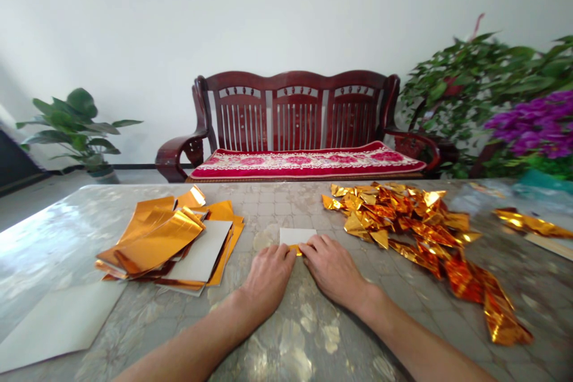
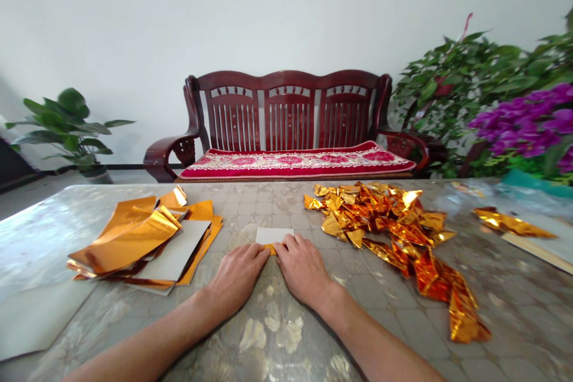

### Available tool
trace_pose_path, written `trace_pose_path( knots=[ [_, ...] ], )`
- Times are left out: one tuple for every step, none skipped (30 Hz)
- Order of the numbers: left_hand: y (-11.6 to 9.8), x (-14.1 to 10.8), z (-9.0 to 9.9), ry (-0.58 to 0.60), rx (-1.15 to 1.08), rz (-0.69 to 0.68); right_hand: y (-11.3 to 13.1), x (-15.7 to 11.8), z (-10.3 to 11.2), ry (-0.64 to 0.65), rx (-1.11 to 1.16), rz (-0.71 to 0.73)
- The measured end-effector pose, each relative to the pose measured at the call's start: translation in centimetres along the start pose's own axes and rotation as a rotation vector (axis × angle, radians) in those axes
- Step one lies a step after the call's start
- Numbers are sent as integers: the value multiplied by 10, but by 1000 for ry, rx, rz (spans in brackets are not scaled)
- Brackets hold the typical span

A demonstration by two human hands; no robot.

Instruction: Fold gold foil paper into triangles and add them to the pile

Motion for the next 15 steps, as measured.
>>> trace_pose_path(
  knots=[
    [0,0,0,-1,3,-1,0,0,0,1,3,-2],
    [0,0,0,-2,5,-1,-1,1,0,2,6,-3],
    [0,1,0,-1,7,-4,-1,1,0,2,8,-4],
    [0,1,0,1,9,-8,-1,1,0,0,11,-5],
    [0,1,0,4,12,-11,-1,1,0,-2,13,-7],
    [0,2,0,9,14,-18,-1,1,0,-5,15,-9],
    [0,2,0,15,17,-25,-2,1,-1,-7,15,-10],
    [-1,2,0,20,18,-33,-2,1,-1,-9,16,-11],
    [-1,2,0,24,20,-38,-2,1,-1,-10,17,-10],
    [-1,2,0,26,22,-43,-2,1,-1,-12,17,-9],
    [-1,2,0,25,23,-46,-2,1,-2,-13,17,-7],
    [-2,2,0,24,25,-48,-2,1,-2,-15,16,-5],
    [-2,2,0,22,27,-47,-2,1,-2,-18,15,-4],
    [-2,2,0,21,29,-46,-2,1,-2,-22,13,-3],
    [-2,2,0,21,30,-44,-2,1,-2,-25,11,-2]
  ],
)
Point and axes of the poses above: each hand's wrist, its own x-axis towards the middle knuckle, its own z-axis out of the back of the hand, y = z × x, the point moved 6 cm from there along x, towards the middle knuckle, and after that the axes turned 1 degree about -z, right-handed, at the moved point
